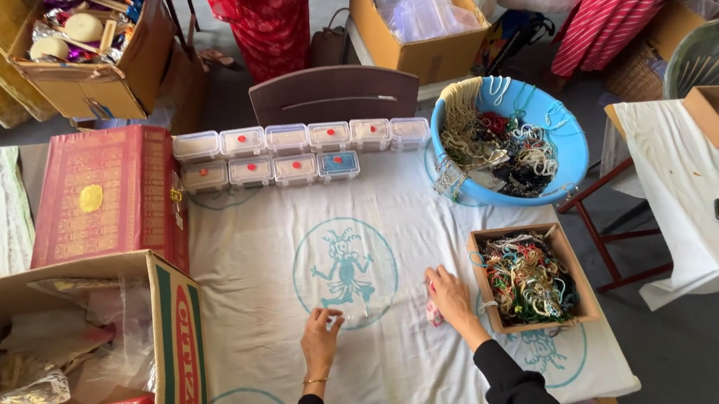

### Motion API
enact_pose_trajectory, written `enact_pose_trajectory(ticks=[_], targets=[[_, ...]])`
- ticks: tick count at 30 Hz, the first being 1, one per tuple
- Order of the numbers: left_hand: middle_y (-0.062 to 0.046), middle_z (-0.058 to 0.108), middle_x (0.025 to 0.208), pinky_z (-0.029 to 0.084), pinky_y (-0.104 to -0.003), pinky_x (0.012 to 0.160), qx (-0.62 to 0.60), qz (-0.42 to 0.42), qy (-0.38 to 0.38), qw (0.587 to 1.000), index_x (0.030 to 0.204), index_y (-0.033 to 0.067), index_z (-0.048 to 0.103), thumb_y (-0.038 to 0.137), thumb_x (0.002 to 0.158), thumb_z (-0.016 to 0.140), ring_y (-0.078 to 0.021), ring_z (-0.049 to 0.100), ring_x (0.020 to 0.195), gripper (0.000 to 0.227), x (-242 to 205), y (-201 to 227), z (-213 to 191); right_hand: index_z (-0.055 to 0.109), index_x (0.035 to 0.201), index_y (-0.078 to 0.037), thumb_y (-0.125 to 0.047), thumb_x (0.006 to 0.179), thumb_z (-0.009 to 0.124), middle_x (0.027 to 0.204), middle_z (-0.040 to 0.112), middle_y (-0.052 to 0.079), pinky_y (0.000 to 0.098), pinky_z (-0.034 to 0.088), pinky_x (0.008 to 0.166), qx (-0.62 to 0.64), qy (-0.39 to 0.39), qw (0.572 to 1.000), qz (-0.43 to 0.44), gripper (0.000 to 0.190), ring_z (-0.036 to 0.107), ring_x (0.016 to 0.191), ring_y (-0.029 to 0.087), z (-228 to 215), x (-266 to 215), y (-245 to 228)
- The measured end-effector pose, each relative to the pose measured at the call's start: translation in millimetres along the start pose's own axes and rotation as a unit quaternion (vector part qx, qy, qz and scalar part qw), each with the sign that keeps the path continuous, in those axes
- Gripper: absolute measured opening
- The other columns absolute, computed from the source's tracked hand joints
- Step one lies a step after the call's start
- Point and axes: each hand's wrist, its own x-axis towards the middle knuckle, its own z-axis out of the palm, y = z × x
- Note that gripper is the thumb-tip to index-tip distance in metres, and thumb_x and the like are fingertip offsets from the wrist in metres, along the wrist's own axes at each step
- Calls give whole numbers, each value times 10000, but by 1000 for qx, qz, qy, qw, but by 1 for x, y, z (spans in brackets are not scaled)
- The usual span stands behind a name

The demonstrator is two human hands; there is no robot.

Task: The person is organizing various jewelry items like necklaces and bracelets into different containers and bags.

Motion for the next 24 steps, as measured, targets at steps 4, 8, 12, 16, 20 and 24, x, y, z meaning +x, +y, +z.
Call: enact_pose_trajectory(ticks=[4,8,12,16,20,24], targets=[[52,680,1000,551,-336,682,-32,26,4,999,933,188,735,191,831,768,-150,696,849,107,1,0,-3,571,1092,-174,-135,899,710,1034,613,36,418,575,746,30,30,999,7,241,686,966,270,3,-3,-4],[51,668,1029,540,-354,699,35,28,-63,997,928,196,769,174,800,804,-178,678,869,135,-2,-22,0,571,1114,-176,-109,808,740,1053,602,64,433,563,751,42,-18,999,22,355,670,931,296,19,-8,5],[62,667,1027,543,-348,706,-7,21,-50,998,1002,177,729,189,756,823,-148,704,878,264,-3,-15,-3,593,1108,-190,-95,869,709,1082,659,21,395,584,707,117,89,984,98,282,694,929,237,2,-8,-36],[20,647,974,536,-364,688,13,-7,-47,999,1053,178,723,239,736,852,-186,679,851,348,-2,-14,14,619,1183,-209,-66,924,649,1138,681,-20,323,630,739,230,20,968,98,298,728,907,175,27,-19,-101],[11,671,893,544,-365,697,32,-9,-14,999,912,180,749,248,804,821,-199,696,829,146,-4,-39,35,646,1288,-126,-33,743,722,1346,627,63,376,573,851,106,26,975,-191,559,644,1111,275,43,-29,-147],[2,661,859,521,-390,655,61,22,1,998,857,168,739,216,802,803,-216,685,817,97,-6,-27,29,702,1252,-181,-18,817,701,1374,630,-15,360,561,862,128,-61,979,-146,464,637,1058,249,42,-28,-144]])
